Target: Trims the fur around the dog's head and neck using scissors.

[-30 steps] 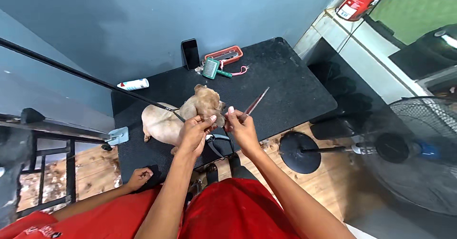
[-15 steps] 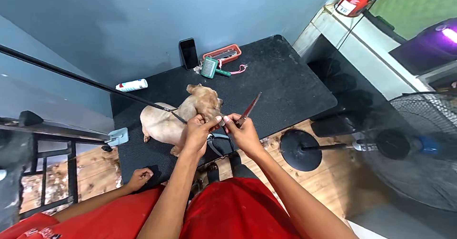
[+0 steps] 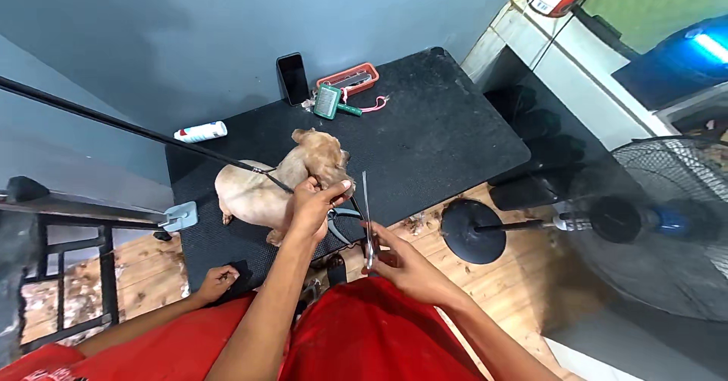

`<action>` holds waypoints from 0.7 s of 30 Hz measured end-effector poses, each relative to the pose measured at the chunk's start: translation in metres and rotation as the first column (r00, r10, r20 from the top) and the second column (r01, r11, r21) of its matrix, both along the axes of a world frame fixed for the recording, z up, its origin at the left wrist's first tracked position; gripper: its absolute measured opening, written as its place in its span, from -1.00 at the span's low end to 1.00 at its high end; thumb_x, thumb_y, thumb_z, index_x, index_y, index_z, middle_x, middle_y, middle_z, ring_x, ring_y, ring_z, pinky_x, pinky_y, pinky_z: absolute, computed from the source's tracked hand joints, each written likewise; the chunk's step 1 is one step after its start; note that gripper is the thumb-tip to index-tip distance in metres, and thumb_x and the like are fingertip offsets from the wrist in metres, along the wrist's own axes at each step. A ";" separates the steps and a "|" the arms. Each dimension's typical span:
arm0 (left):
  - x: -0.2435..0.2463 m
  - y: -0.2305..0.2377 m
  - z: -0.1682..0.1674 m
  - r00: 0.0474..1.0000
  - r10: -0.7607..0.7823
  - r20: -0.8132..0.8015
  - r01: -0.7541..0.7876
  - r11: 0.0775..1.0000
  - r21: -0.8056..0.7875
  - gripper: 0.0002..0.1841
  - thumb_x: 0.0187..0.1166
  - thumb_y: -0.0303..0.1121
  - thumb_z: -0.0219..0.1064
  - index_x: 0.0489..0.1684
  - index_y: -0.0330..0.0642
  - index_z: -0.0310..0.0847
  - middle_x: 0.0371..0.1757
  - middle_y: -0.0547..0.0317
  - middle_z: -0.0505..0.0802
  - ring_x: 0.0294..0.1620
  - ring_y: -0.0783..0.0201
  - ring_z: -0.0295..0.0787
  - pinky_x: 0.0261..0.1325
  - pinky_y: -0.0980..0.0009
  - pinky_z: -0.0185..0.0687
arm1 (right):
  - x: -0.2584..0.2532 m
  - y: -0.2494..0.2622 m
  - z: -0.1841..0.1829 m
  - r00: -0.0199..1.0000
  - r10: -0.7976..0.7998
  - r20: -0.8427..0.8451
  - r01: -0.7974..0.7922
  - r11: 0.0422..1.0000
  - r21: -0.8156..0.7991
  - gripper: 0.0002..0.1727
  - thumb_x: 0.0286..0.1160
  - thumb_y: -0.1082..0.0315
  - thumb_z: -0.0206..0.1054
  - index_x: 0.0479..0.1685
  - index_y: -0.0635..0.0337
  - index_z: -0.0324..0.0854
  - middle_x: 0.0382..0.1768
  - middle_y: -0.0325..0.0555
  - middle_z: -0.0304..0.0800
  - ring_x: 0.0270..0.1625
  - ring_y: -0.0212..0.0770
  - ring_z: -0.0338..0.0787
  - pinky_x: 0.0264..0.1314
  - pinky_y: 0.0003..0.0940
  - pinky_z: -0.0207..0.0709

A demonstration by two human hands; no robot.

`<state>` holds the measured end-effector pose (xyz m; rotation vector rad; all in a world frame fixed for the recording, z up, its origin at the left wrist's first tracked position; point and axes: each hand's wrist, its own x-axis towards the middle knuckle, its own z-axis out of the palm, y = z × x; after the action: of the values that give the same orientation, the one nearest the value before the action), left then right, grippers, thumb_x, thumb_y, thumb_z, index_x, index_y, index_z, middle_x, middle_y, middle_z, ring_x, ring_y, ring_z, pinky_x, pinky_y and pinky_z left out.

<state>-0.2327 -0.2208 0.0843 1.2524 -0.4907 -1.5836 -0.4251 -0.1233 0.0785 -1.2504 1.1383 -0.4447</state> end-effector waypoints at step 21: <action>0.002 0.004 -0.002 1.000 -0.001 -0.005 0.001 1.000 -0.032 -0.53 0.26 -0.73 0.55 0.17 -0.46 0.53 -0.02 -0.19 0.86 -0.12 0.04 0.92 -0.01 0.18 0.91 | -0.005 -0.017 0.009 0.910 0.003 -0.414 -0.041 0.996 -0.083 -0.25 0.55 0.23 0.41 0.80 -0.25 0.32 -0.04 -0.20 0.88 -0.34 -0.31 0.83 -0.15 -0.23 0.80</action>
<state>-0.2312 -0.2166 0.0818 1.2243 -0.5115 -1.5740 -0.4302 -0.1401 0.0877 -1.4790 1.4726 -0.2169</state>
